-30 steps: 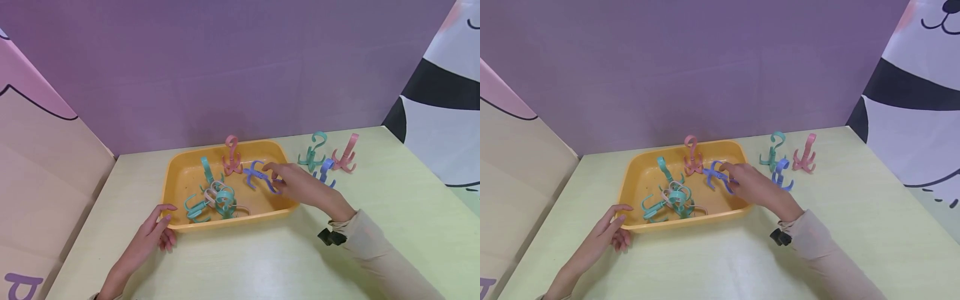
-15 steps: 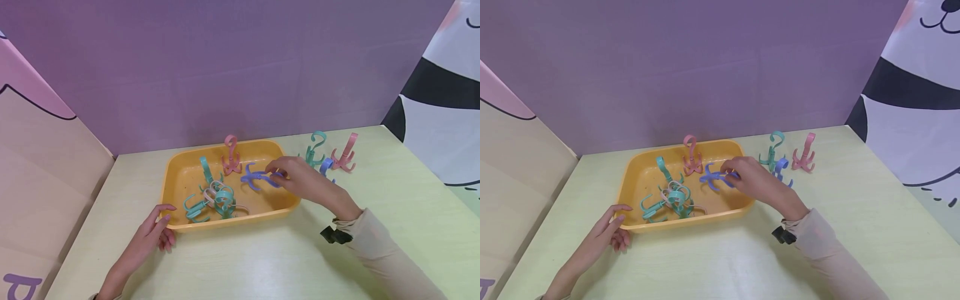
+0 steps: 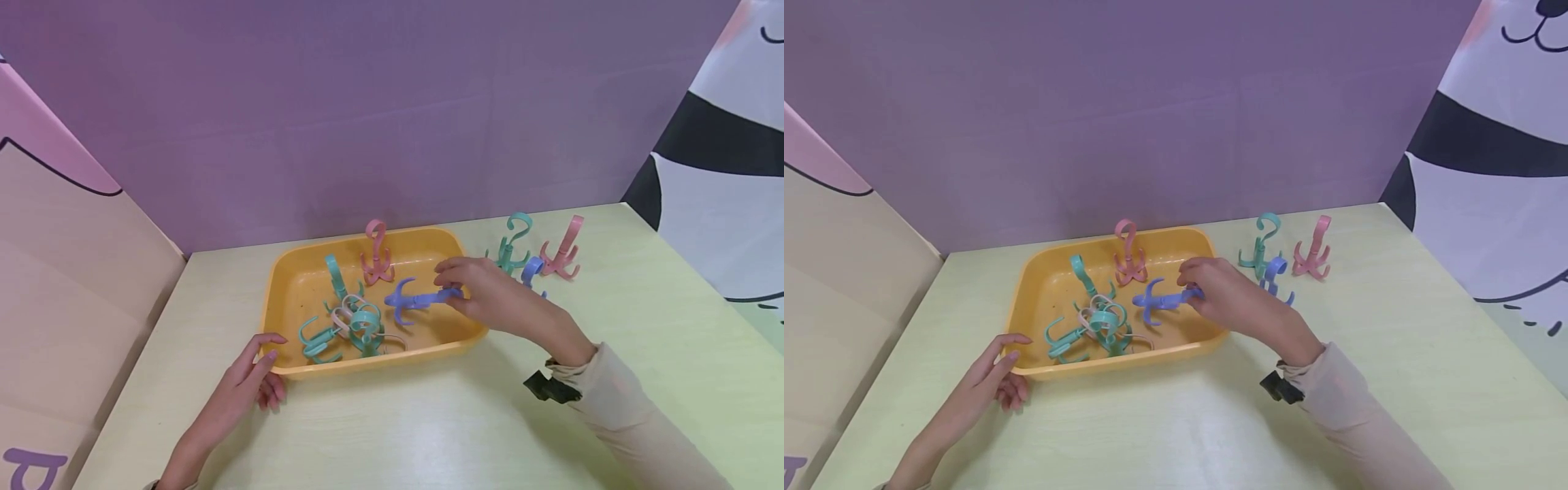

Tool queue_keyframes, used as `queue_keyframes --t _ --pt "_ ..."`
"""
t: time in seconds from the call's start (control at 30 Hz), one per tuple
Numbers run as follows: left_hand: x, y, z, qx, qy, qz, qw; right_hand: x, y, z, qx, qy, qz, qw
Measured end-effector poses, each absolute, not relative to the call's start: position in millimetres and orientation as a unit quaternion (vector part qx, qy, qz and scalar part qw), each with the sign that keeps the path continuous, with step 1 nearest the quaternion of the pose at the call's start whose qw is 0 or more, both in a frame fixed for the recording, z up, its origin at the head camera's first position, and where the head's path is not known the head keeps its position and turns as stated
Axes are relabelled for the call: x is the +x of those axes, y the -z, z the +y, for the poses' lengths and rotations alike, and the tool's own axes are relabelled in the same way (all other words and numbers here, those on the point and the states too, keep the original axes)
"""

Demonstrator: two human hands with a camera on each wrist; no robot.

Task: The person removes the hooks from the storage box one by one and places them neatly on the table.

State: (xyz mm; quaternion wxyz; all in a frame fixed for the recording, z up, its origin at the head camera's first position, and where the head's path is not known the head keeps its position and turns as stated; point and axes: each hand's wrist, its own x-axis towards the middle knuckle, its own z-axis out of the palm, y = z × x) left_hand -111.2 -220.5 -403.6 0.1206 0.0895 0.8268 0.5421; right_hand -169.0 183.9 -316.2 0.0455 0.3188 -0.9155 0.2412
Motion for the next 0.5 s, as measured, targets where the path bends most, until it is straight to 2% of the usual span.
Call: queue_keyframes --t 0.5 --pt "-112.6 407.5 -221.5 0.088 -0.533 0.834 0.113 -163.7 313.9 185.1 0.281 -0.202 -0.938 0.028"
